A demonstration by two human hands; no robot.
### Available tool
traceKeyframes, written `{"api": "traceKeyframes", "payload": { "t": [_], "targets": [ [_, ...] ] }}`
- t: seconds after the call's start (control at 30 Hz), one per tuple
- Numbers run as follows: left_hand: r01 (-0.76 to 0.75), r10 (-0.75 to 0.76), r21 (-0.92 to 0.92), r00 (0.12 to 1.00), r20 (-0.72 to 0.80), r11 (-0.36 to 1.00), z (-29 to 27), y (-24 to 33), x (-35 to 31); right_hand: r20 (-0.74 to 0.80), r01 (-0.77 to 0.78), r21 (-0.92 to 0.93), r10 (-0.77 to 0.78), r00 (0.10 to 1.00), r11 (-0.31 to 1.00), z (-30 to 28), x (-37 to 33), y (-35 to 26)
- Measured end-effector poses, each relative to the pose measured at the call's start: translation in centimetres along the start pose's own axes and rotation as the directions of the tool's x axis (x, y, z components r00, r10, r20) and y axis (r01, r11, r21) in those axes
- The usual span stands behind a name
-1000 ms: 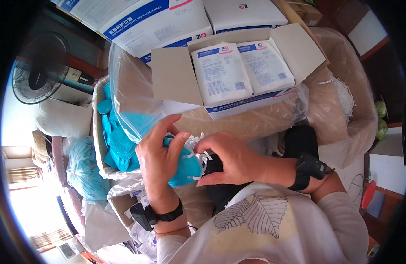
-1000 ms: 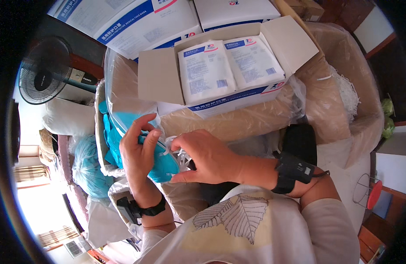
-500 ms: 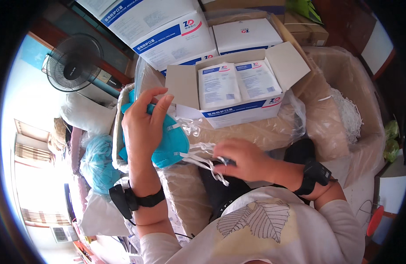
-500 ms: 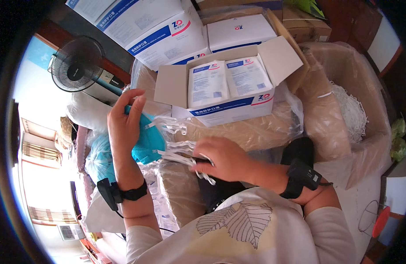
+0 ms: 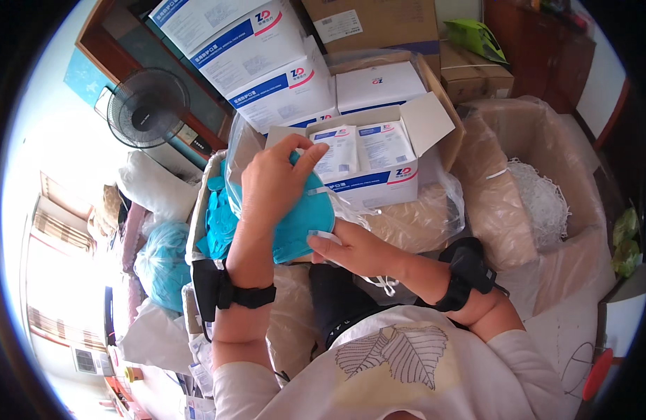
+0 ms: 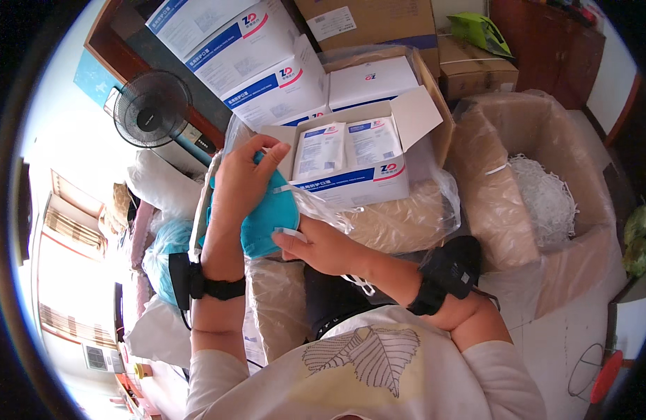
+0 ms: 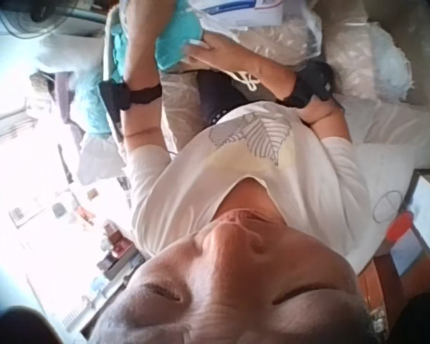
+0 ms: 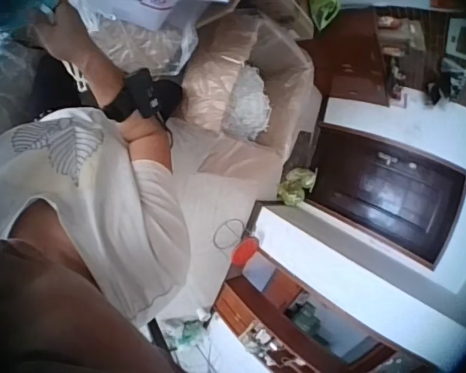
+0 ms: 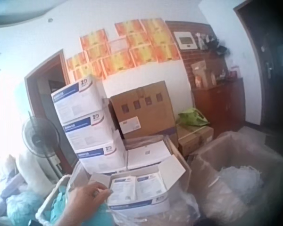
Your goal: The recorder is sorting, counting, and organizing blue surgical masks and their packaging from cardboard boxes.
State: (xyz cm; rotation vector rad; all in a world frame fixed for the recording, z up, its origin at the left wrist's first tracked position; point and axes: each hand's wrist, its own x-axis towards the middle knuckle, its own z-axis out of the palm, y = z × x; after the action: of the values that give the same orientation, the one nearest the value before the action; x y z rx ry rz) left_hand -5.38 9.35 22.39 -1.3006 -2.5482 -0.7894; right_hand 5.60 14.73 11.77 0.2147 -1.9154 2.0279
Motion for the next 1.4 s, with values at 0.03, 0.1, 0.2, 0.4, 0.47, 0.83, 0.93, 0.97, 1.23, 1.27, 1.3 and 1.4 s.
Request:
{"api": "traceKeyframes", "payload": {
  "t": [0.03, 0.1, 0.2, 0.4, 0.47, 0.83, 0.93, 0.97, 1.23, 1.27, 1.3, 1.4],
  "targets": [
    [0.005, -0.006, 0.002, 1.0, 0.03, 1.0, 0.3, -0.1, 0.1, 0.125, -0.174, 0.071, 0.164, 0.978, 0.982, -0.4, -0.3, -0.2],
    [0.027, -0.021, -0.069, 0.997, 0.076, 0.997, 1.0, -0.4, 0.2, 0.112, -0.247, 0.148, 0.232, 0.966, 0.958, -0.5, -0.6, -0.1],
    [0.031, 0.0, -0.215, 0.99, 0.143, 0.976, 2.9, -2.5, 0.7, 0.005, -0.236, 0.195, 0.239, 0.971, 0.952, -0.8, -0.9, 0.9],
    [-0.293, 0.22, -0.192, 0.918, -0.329, 0.937, 4.9, -3.8, -1.8, -0.124, -0.154, 0.032, 0.157, 0.98, 0.988, -4.3, -1.1, 1.2],
    [-0.217, 0.163, -0.137, 0.93, -0.329, 0.967, 5.4, -2.9, -3.6, -0.138, -0.184, -0.142, 0.165, 0.977, 0.973, -5.2, -1.0, 0.6],
    [-0.469, 0.517, -0.258, 0.839, 0.168, 0.845, 8.2, -3.3, -4.9, 0.363, -0.143, -0.564, 0.399, 0.842, 0.813, -7.2, 0.1, 0.1],
    [-0.177, 0.259, -0.204, 0.815, 0.518, 0.963, 8.3, -3.7, -5.0, 0.331, -0.24, -0.527, 0.456, 0.826, 0.816, -7.5, 0.0, 0.7],
    [-0.164, 0.252, -0.211, 0.817, 0.518, 0.964, 8.8, -4.4, -5.4, 0.275, -0.325, -0.511, 0.51, 0.815, 0.796, -7.5, 0.1, 0.6],
    [0.238, 0.016, -0.364, 0.818, 0.574, 0.901, 11.2, -7.1, -7.2, 0.222, -0.221, -0.788, 0.599, 0.769, 0.575, -6.5, 0.6, -0.3],
    [0.247, 0.009, -0.368, 0.821, 0.572, 0.896, 11.4, -7.5, -7.4, 0.219, -0.166, -0.835, 0.593, 0.775, 0.525, -6.6, 0.5, 0.2],
    [0.286, -0.017, -0.372, 0.812, 0.583, 0.883, 11.6, -8.1, -7.6, 0.226, -0.161, -0.837, 0.598, 0.769, 0.523, -6.7, 0.2, 0.9],
    [0.354, -0.047, -0.431, 0.815, 0.578, 0.83, 11.7, -8.5, -7.8, 0.285, 0.169, -0.915, 0.291, 0.913, 0.365, -6.6, -0.1, 1.9]
  ]
}}
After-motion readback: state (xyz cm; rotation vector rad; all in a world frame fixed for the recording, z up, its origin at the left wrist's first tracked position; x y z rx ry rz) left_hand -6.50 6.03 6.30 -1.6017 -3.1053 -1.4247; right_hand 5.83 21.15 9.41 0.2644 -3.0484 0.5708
